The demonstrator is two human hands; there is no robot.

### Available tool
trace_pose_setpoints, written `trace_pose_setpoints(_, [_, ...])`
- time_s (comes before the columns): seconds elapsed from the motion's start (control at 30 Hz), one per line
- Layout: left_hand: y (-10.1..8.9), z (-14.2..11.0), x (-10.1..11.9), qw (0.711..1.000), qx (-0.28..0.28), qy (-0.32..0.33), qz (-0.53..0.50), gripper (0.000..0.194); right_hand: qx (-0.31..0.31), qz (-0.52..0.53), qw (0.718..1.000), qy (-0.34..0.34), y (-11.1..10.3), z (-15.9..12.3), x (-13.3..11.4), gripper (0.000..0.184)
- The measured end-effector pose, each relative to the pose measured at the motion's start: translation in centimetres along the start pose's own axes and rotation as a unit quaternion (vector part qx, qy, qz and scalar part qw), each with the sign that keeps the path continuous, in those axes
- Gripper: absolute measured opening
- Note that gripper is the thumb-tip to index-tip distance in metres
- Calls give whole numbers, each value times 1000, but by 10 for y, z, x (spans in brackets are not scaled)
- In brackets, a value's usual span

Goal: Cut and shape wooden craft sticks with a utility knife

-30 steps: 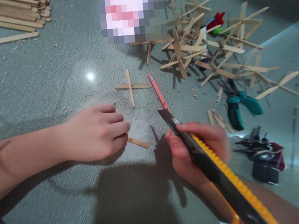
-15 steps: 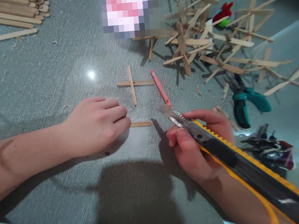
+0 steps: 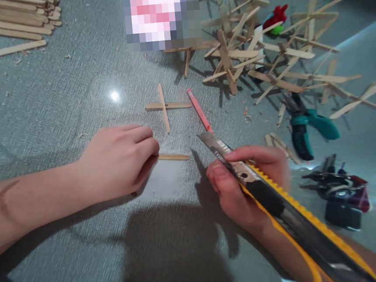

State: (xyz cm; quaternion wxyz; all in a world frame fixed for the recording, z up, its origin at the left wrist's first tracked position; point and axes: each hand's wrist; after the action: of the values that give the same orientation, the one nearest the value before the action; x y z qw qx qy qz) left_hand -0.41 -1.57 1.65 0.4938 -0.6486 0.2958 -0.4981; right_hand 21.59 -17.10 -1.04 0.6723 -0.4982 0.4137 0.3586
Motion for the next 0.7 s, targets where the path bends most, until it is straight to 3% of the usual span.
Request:
trace_pose_setpoints(0.1, [-1, 0, 1, 1000, 1, -21, -21, 22, 25, 14, 999, -36, 6, 7, -6, 25])
trace_pose_setpoints(0.17, [-1, -1, 2, 999, 4, -29, -30, 21, 6, 32, 998, -51, 10, 12, -10, 28])
trace_pose_setpoints(0.33, [0, -1, 2, 999, 8, -25, -43, 20, -19, 42, 999, -28, 12, 12, -10, 35])
trace_pose_setpoints(0.43, [1, -3, 1, 1000, 15, -7, -25, 22, -29, 6, 998, -49, 6, 10, -5, 33])
trace_pose_setpoints(0.6, [1, -6, 0, 999, 34, 24, 12, 26, -58, -91, 981, -159, -1, 18, -6, 21])
trace_pose_setpoints(0.7, [1, -8, -2, 999, 25, 27, -15, 25, -46, -99, 985, -135, 0, 21, -9, 23])
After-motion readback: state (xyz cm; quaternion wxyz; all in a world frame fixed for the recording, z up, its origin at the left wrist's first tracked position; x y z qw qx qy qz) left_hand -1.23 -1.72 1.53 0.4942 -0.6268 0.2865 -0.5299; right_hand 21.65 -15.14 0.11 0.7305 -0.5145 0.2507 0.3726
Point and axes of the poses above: each hand's wrist, its own z-axis towards the middle knuckle, its own y-axis out of the palm, x = y × z, and after that the axes turned 7 degrees about -x, right-handed
